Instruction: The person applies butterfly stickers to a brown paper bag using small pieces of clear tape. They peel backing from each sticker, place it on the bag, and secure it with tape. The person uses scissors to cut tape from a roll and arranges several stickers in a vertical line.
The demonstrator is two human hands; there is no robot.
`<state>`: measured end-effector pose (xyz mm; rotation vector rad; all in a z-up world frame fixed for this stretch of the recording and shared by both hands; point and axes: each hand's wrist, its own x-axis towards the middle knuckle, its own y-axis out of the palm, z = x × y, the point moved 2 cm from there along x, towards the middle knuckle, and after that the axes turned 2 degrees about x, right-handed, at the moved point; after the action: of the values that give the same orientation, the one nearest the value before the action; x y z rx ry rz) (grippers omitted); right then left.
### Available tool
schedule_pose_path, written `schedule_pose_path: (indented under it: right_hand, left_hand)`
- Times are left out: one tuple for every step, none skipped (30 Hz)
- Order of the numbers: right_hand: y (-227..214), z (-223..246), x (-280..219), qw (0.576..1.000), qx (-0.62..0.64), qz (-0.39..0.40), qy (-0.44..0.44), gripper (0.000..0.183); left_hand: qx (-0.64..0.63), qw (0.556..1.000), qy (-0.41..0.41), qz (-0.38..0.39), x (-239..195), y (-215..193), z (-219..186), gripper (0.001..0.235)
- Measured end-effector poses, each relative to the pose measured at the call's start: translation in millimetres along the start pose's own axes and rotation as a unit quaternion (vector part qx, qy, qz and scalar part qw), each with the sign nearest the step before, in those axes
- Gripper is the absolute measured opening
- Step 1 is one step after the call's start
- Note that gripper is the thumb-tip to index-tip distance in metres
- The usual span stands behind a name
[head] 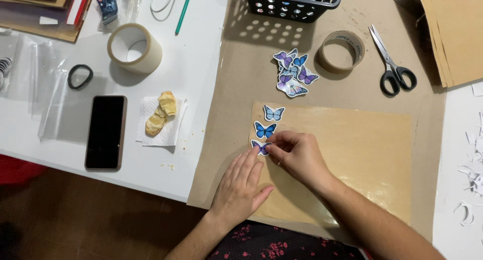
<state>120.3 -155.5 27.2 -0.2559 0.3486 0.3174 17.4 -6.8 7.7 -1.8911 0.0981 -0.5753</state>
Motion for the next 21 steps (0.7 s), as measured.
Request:
schedule_pose_path:
  right_hand:
    - [0.0, 0.1, -0.5, 1.000, 0.000, 0.000, 0.000, 0.005]
    - [-0.3, 0.7, -1.1, 0.999, -0.028, -0.005, -0.014, 0.005]
    - [-0.7, 1.3, -1.6, 0.998, -0.057, -0.010, -0.028, 0.005]
    - [-1.0, -0.8, -1.3, 0.998, -0.057, -0.010, -0.027, 0.005]
    - [-1.5, -1.9, -1.1, 0.995, -0.085, -0.020, -0.048, 0.006]
    - [-1.8, -2.7, -0.5, 0.991, -0.113, -0.030, -0.070, 0.007]
    - [-1.1, -5.6, 0.1, 0.991, -0.113, -0.030, -0.070, 0.007]
    - [-0.8, -7.7, 0.8, 0.986, -0.138, -0.036, -0.087, 0.008]
    - [-0.3, -9.8, 1.6, 0.980, -0.164, -0.042, -0.104, 0.011]
    - [-0.2, -8.6, 1.9, 0.980, -0.164, -0.042, -0.104, 0.011]
    - [0.1, -7.9, 2.4, 0.975, -0.198, -0.043, -0.087, 0.017]
    - [0.5, -7.2, 2.9, 0.969, -0.232, -0.043, -0.071, 0.023]
    - [0.1, -7.2, 2.6, 0.969, -0.232, -0.043, -0.071, 0.023]
    - [-0.2, -7.3, 2.8, 0.967, -0.243, -0.038, -0.060, 0.026]
    - [-0.7, -7.4, 3.0, 0.965, -0.255, -0.033, -0.049, 0.030]
    - [-0.8, -9.2, 2.3, 0.965, -0.255, -0.033, -0.049, 0.030]
    - [-1.0, -10.4, 1.6, 0.964, -0.255, -0.034, -0.063, 0.029]
    - [-1.3, -11.5, 1.1, 0.963, -0.256, -0.036, -0.078, 0.028]
    - [-3.8, -8.6, -0.1, 0.963, -0.255, -0.037, -0.078, 0.028]
    - [-5.6, -6.0, -0.4, 0.973, -0.222, -0.020, -0.061, 0.025]
    - [-7.2, -3.4, -0.7, 0.981, -0.190, -0.004, -0.044, 0.022]
  left_hand:
    - [0.000, 1.000, 0.000, 0.000, -0.2, 0.4, 0.1, 0.057]
    - [0.002, 1.000, 0.003, 0.002, -0.2, 1.0, 0.0, 0.057]
    - [0.003, 1.000, 0.005, 0.004, -0.2, 1.8, -0.2, 0.056]
    - [0.003, 1.000, 0.005, 0.005, -0.3, 2.2, -0.2, 0.056]
    - [0.005, 1.000, 0.006, 0.007, -0.4, 2.7, -0.2, 0.060]
    - [0.007, 1.000, 0.006, 0.008, -0.3, 2.9, 0.3, 0.064]
    - [0.007, 1.000, 0.007, 0.008, 0.1, 2.5, 0.0, 0.064]
    - [0.003, 1.000, 0.009, 0.006, 0.8, 2.2, -0.2, 0.061]
    - [-0.001, 1.000, 0.010, 0.004, 1.5, 1.8, -0.4, 0.059]
    - [-0.002, 1.000, 0.011, 0.004, 1.9, 1.9, 0.3, 0.059]
    - [0.002, 1.000, 0.016, 0.007, 2.2, 2.1, 1.0, 0.057]
    - [0.006, 1.000, 0.020, 0.010, 2.3, 2.2, 1.7, 0.055]
    - [0.006, 1.000, 0.020, 0.010, 1.5, 4.0, 2.1, 0.055]
    - [0.013, 1.000, 0.015, 0.019, 1.1, 6.0, 3.0, 0.066]
    - [0.019, 0.999, 0.011, 0.028, 0.8, 8.2, 3.8, 0.078]
    - [0.019, 0.999, 0.012, 0.028, 2.0, 7.5, 3.5, 0.078]
    - [0.010, 0.999, 0.002, 0.049, 3.4, 7.8, 3.5, 0.084]
    - [0.002, 0.997, -0.007, 0.071, 5.1, 7.9, 3.8, 0.090]
    - [0.002, 0.997, -0.006, 0.071, 4.1, 9.6, 4.1, 0.090]
    - [0.017, 0.995, -0.005, 0.094, 3.2, 12.1, 5.3, 0.092]
    - [0.032, 0.993, -0.005, 0.116, 2.4, 14.6, 6.6, 0.095]
